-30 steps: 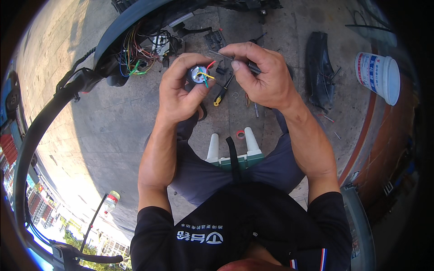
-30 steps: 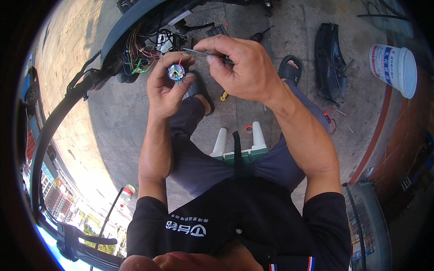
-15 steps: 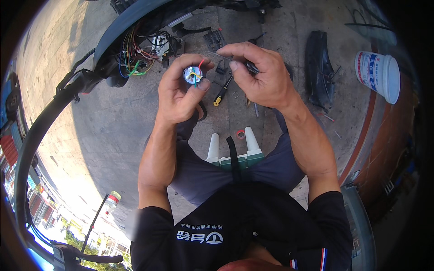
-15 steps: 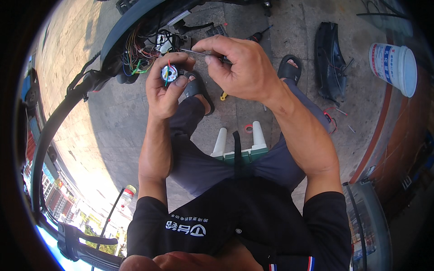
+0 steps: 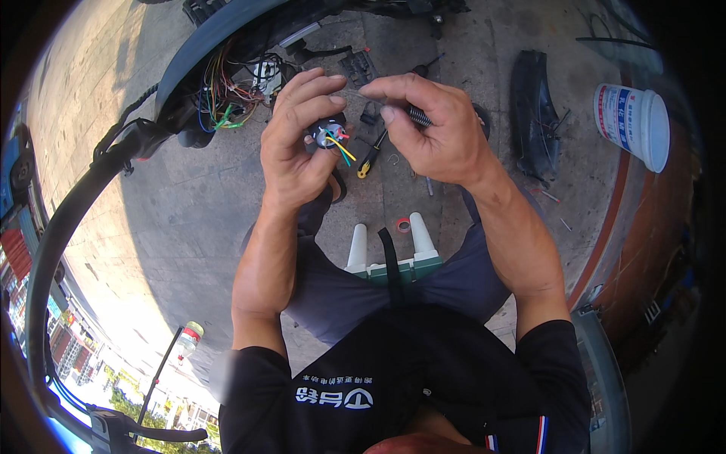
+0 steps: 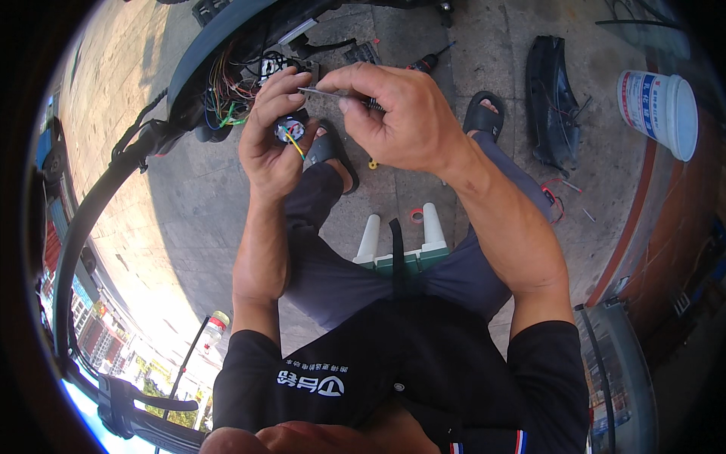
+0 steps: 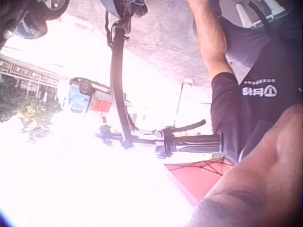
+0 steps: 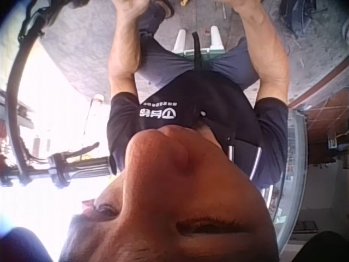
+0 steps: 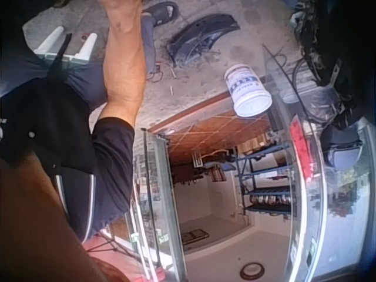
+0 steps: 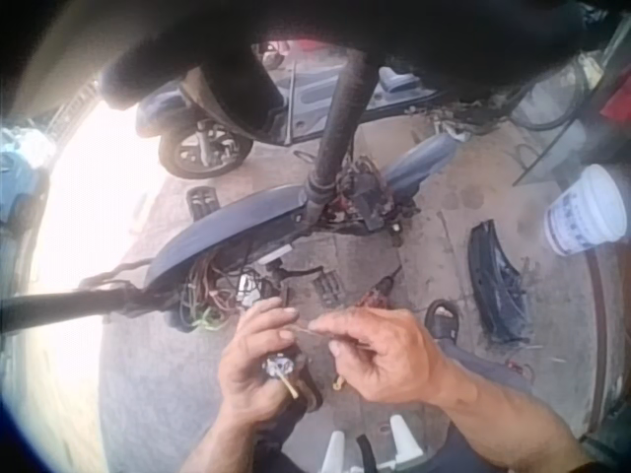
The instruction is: The person sits on a small stool and uses a screwdriver to tighten the terminals of a small electrical connector. They repeatedly adjust the wires and the connector housing while seated.
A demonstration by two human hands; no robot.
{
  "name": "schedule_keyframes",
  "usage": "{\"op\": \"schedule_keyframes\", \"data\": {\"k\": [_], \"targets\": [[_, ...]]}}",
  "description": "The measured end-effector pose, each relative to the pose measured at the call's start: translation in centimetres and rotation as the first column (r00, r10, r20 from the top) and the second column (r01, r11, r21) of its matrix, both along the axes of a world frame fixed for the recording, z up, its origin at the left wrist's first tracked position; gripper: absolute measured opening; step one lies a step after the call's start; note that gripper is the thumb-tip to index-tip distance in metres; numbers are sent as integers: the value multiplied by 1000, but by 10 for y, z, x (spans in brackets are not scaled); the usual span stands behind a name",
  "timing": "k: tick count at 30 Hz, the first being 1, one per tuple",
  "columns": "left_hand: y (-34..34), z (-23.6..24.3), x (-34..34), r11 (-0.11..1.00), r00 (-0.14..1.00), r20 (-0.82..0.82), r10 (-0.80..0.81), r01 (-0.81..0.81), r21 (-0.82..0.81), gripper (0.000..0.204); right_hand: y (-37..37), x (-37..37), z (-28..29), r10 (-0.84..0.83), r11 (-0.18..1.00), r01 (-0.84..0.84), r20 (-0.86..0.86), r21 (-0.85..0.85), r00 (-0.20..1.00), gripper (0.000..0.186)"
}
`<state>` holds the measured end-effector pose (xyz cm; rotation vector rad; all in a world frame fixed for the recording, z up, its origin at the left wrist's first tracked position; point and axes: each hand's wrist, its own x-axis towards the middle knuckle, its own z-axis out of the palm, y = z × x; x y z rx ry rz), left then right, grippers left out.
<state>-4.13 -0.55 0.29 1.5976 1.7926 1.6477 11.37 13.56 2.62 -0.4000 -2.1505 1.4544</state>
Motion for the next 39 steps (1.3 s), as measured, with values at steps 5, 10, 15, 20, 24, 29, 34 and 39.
{"op": "schedule_keyframes", "data": {"k": [5,10,15,20,24,29,34,39], "targets": [[-6,0,8,986,971,222,92,-59,-154,33,-1,1,1,3,1000,-3,0,-7,1000,30],[-11,-3,14,952,918,363,160,-47,-302,31,-3,-1,0,1,1000,-1,-4,-1,1000,32],[-12,1,16,931,883,422,208,-46,-363,35,-3,3,1,36,999,-34,61,-33,997,31],[-11,5,11,945,969,227,101,-22,-326,42,-4,-2,-3,5,1000,-5,5,23,1000,29],[-13,4,15,945,893,428,138,11,-328,48,-3,3,0,38,998,-28,165,-57,986,28],[-10,-6,18,957,903,412,123,3,-292,49,1,6,0,-29,998,37,170,-46,985,27],[-11,-2,16,869,843,455,285,-26,-494,49,4,1,-6,-78,997,78,-2,16,997,25],[-7,5,17,903,830,492,263,-33,-429,46,7,4,-4,21,985,-39,106,169,994,21]]}}
